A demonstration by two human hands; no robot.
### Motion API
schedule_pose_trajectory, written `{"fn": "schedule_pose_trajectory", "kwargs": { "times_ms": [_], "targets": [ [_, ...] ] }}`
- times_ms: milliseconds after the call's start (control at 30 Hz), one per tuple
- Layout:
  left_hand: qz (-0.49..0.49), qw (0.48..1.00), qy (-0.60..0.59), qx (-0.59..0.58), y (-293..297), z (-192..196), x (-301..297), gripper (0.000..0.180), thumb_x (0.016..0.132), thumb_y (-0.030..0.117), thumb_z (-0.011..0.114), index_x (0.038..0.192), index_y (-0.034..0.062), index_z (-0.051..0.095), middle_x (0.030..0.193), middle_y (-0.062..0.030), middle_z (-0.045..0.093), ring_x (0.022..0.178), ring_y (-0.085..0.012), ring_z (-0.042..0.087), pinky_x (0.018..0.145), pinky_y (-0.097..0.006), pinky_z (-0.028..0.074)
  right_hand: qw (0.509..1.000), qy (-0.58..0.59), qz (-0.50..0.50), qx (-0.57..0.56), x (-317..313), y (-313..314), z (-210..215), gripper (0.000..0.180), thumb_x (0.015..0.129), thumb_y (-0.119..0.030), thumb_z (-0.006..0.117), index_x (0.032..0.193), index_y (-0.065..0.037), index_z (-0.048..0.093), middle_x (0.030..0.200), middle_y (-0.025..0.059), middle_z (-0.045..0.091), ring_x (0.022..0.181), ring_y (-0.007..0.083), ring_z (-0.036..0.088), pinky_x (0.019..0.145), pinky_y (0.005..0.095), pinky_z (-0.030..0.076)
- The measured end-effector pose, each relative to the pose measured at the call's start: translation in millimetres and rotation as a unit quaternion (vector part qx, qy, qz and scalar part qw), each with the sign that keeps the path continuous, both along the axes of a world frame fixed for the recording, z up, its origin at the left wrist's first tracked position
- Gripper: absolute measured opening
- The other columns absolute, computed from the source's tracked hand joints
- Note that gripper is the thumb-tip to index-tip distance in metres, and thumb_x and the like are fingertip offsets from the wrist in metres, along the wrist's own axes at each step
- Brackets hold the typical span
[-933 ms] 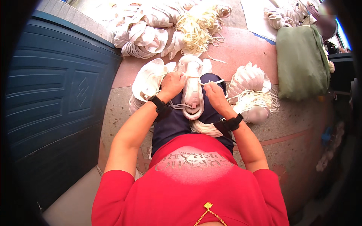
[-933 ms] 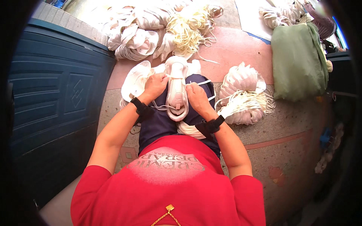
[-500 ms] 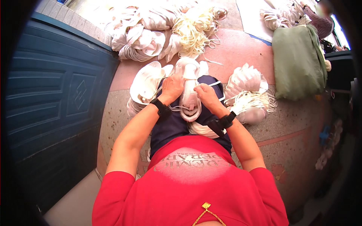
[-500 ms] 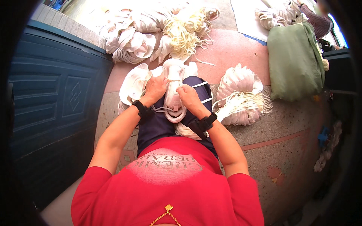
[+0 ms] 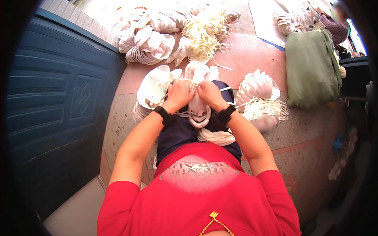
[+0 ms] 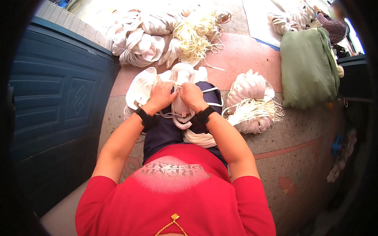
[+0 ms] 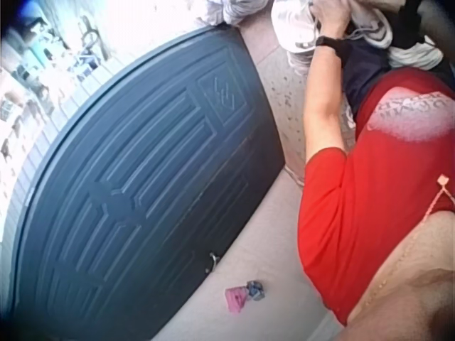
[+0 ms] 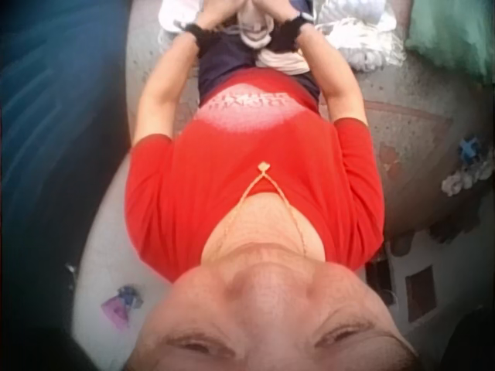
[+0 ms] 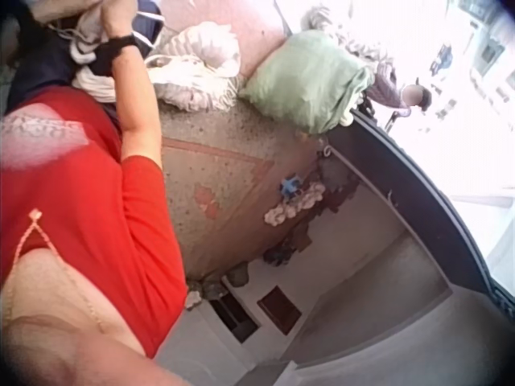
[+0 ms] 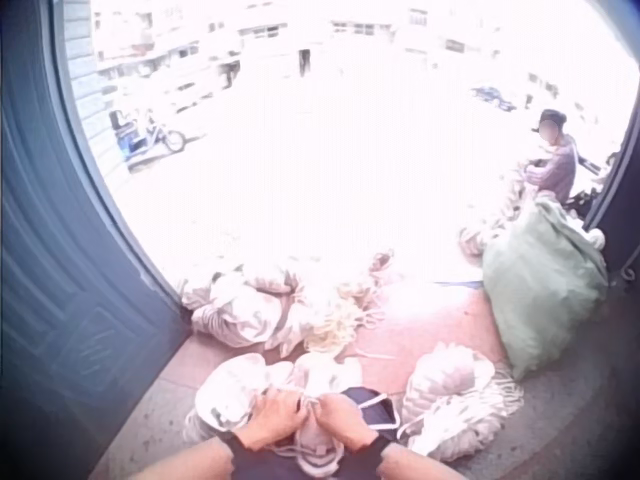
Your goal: The recorder is lacing white athletic shoes while sitting on the floor.
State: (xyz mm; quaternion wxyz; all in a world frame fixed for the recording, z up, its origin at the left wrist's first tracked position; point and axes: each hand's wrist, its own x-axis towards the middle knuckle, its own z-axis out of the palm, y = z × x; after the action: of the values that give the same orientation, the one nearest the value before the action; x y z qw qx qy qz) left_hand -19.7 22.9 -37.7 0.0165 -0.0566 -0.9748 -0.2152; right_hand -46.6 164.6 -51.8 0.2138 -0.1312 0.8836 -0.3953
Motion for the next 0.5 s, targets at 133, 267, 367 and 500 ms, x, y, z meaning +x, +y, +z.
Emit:
{"fn": "schedule_pose_trajectory", "kwargs": {
  "times_ms": [133, 267, 367, 500],
  "targets": [
    [0.014, 0.982, -0.161, 0.099, -12.1, 1.3, -10.0, 0.02, 0.07, 0.024, 0.059, 0.07, 0.0047, 0.055, 0.061, -0.0098, 0.055, 0.059, -0.0278, 0.052, 0.057, -0.036, 0.042, 0.989, 0.09, -0.018, 0.116, 8.9, -13.2, 7.0, 0.02, 0.076, -0.021, 0.054, 0.071, -0.003, 0.06, 0.07, 0.0171, 0.059, 0.073, 0.032, 0.059, 0.063, 0.0407, 0.047],
    [0.021, 0.96, -0.187, 0.207, -18.8, -5.6, -9.8, 0.019, 0.073, 0.02, 0.058, 0.081, 0.0034, 0.06, 0.061, -0.0094, 0.057, 0.056, -0.0214, 0.054, 0.056, -0.03, 0.043, 0.977, 0.157, 0.045, 0.137, 6.8, -16.3, -2.3, 0.016, 0.074, -0.017, 0.055, 0.07, -0.003, 0.06, 0.069, 0.0151, 0.06, 0.069, 0.031, 0.06, 0.059, 0.0399, 0.047],
    [0.031, 0.953, -0.201, 0.225, -17.5, -1.9, -7.7, 0.02, 0.074, 0.019, 0.057, 0.086, 0.0026, 0.061, 0.065, -0.0098, 0.06, 0.057, -0.02, 0.057, 0.055, -0.028, 0.043, 0.966, 0.178, 0.092, 0.161, 8.3, -19.5, 11.0, 0.015, 0.073, -0.016, 0.053, 0.07, -0.003, 0.061, 0.068, 0.0146, 0.06, 0.066, 0.0302, 0.061, 0.057, 0.0389, 0.048],
    [0.007, 0.998, -0.022, 0.06, -4.7, -1.7, 6.5, 0.025, 0.071, 0.022, 0.062, 0.09, 0.0056, 0.061, 0.085, -0.0119, 0.06, 0.082, -0.0272, 0.054, 0.074, -0.035, 0.041, 0.963, 0.152, 0.109, 0.194, 4.1, -7.8, 17.4, 0.017, 0.074, -0.016, 0.05, 0.068, -0.005, 0.061, 0.066, 0.015, 0.06, 0.065, 0.0292, 0.062, 0.056, 0.0372, 0.048]
  ]
}}
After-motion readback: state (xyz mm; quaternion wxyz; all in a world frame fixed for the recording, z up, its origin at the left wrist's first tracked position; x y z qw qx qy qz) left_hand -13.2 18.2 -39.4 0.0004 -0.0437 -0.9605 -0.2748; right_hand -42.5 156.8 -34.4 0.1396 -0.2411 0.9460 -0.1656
